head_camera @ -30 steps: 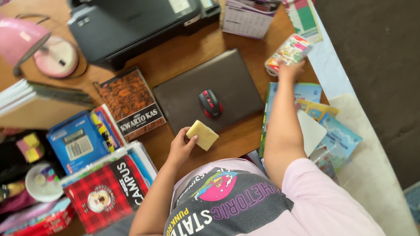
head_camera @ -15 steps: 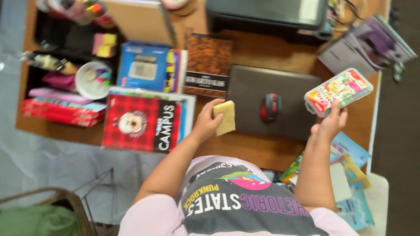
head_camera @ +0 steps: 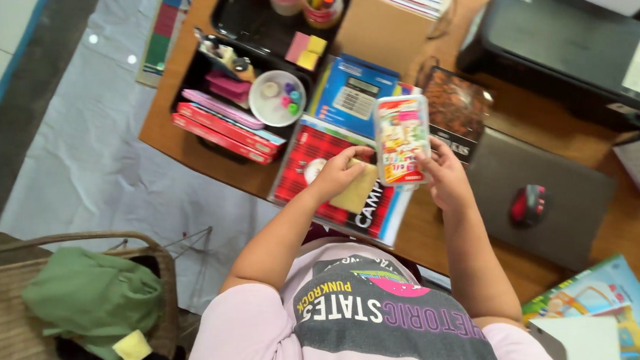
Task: Organizing books, notebooks, and stationery on a desk, and cleaning a laptop and printer with a cloth.
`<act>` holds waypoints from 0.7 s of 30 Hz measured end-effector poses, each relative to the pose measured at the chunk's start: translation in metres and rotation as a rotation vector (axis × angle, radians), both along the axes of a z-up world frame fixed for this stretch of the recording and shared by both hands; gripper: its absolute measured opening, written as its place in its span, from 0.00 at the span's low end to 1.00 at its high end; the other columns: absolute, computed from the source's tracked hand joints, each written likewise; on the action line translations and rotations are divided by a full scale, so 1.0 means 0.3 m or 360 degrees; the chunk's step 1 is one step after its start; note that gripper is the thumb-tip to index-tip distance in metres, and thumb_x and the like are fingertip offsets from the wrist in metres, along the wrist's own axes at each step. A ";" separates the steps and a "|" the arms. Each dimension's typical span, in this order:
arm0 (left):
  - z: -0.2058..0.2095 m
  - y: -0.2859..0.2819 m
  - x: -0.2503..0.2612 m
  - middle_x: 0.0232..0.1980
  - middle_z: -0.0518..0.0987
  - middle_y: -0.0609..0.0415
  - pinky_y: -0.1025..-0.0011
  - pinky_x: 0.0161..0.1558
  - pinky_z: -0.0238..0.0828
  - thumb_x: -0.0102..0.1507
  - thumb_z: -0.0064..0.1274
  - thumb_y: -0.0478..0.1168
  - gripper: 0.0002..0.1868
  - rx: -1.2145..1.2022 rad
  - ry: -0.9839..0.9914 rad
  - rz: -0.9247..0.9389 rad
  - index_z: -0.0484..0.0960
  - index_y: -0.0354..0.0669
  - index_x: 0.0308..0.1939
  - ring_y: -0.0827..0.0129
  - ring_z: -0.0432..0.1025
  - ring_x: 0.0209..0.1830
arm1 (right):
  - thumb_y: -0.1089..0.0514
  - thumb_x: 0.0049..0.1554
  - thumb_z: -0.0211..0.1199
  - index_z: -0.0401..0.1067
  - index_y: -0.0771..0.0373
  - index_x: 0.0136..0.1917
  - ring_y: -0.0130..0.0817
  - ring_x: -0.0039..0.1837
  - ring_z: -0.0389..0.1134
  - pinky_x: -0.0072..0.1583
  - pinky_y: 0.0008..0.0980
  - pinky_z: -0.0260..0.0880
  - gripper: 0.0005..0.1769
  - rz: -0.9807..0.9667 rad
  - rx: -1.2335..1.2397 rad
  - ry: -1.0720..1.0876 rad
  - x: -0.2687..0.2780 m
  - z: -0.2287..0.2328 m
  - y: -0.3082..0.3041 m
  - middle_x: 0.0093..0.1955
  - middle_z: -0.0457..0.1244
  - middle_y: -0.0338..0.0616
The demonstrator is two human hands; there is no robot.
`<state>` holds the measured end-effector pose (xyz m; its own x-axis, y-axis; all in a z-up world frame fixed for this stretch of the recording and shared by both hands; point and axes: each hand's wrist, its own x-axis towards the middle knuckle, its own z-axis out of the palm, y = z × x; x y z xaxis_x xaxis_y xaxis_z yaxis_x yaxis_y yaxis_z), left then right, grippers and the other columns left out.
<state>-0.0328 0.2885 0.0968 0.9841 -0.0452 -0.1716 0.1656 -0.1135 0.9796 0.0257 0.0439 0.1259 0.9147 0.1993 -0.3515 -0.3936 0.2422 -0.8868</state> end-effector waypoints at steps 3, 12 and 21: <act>-0.150 0.214 -0.003 0.50 0.83 0.42 0.56 0.60 0.70 0.69 0.51 0.48 0.17 0.0055 0.0116 0.0001 0.82 0.47 0.58 0.58 0.76 0.56 | 0.63 0.58 0.68 0.66 0.63 0.73 0.43 0.57 0.73 0.54 0.48 0.77 0.31 0.0255 -0.0022 0.0029 0.032 0.053 0.205 0.58 0.68 0.50; 0.198 0.480 -0.015 0.31 0.80 0.56 0.75 0.33 0.74 0.68 0.54 0.56 0.18 -0.0404 0.0338 0.0303 0.82 0.46 0.43 0.74 0.73 0.31 | 0.63 0.58 0.66 0.67 0.67 0.72 0.51 0.54 0.73 0.51 0.52 0.77 0.29 0.0685 -0.0093 0.0140 0.161 0.147 0.570 0.55 0.68 0.59; 0.099 0.675 0.167 0.28 0.79 0.59 0.78 0.27 0.73 0.68 0.55 0.54 0.15 -0.0319 0.0272 0.0609 0.79 0.48 0.44 0.77 0.74 0.25 | 0.57 0.61 0.66 0.70 0.56 0.62 0.39 0.51 0.77 0.55 0.44 0.80 0.16 0.0233 0.0278 0.0339 0.225 -0.101 0.768 0.53 0.70 0.46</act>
<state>0.0171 0.4910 0.1265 0.8948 0.2670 -0.3577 0.3196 0.1761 0.9310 0.0933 0.2743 0.0955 0.7813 0.3978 -0.4811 -0.6080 0.3105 -0.7307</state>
